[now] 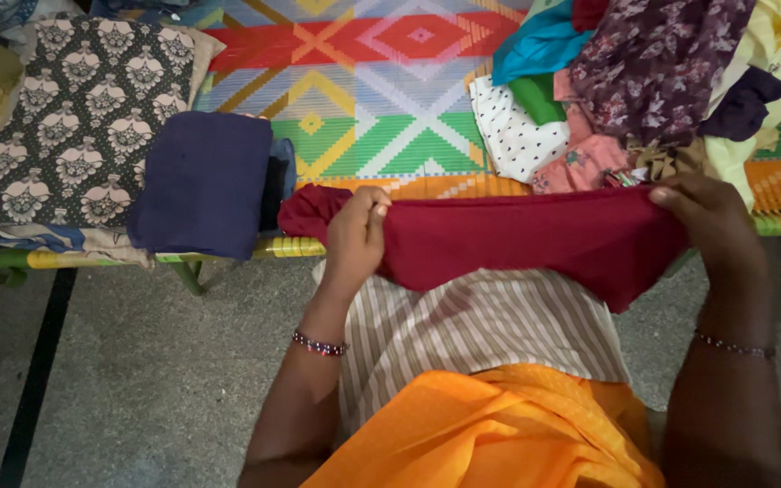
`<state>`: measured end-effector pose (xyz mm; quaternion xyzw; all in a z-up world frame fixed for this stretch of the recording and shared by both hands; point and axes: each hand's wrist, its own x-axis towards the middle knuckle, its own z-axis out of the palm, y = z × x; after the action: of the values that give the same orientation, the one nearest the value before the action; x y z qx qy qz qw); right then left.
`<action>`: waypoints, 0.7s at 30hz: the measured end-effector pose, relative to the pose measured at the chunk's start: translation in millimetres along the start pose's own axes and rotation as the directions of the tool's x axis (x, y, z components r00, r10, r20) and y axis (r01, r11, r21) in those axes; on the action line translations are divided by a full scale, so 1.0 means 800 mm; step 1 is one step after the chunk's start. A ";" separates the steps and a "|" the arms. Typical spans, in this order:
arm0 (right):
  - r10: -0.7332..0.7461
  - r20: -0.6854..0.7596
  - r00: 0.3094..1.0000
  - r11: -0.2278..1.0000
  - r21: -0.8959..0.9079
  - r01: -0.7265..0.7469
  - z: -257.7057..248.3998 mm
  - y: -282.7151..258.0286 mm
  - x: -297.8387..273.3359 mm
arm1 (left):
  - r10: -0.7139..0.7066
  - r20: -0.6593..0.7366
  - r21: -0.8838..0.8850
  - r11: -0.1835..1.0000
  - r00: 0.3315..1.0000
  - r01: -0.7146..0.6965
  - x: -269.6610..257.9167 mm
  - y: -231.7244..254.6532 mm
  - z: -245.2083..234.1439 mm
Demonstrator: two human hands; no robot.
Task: The person folds a dark blue garment and then a maroon garment by hand on a woven cot. Each item is smoothed, folded into a compact rectangle, and placed in a neat stack.
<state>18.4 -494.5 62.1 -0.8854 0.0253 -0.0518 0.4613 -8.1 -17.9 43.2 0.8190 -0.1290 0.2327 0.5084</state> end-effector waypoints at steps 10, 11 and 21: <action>-0.137 -0.298 0.945 0.825 0.494 0.275 0.033 0.042 0.060 | 0.169 0.362 -0.059 0.986 0.917 -0.158 0.027 0.007 -0.005; -0.161 -0.294 0.942 0.817 0.496 0.295 0.039 0.050 0.061 | 0.144 0.436 -0.049 0.989 0.889 -0.136 0.018 0.006 0.000; -0.362 0.110 0.925 0.931 0.078 0.355 0.161 -0.002 -0.003 | 0.153 0.521 -0.189 0.980 0.840 -0.061 -0.022 0.004 0.063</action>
<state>31.0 -388.2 -9.9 -0.8630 -0.1670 -0.0816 0.4698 -12.1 -64.7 17.9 0.7978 -0.3293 0.0128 0.5048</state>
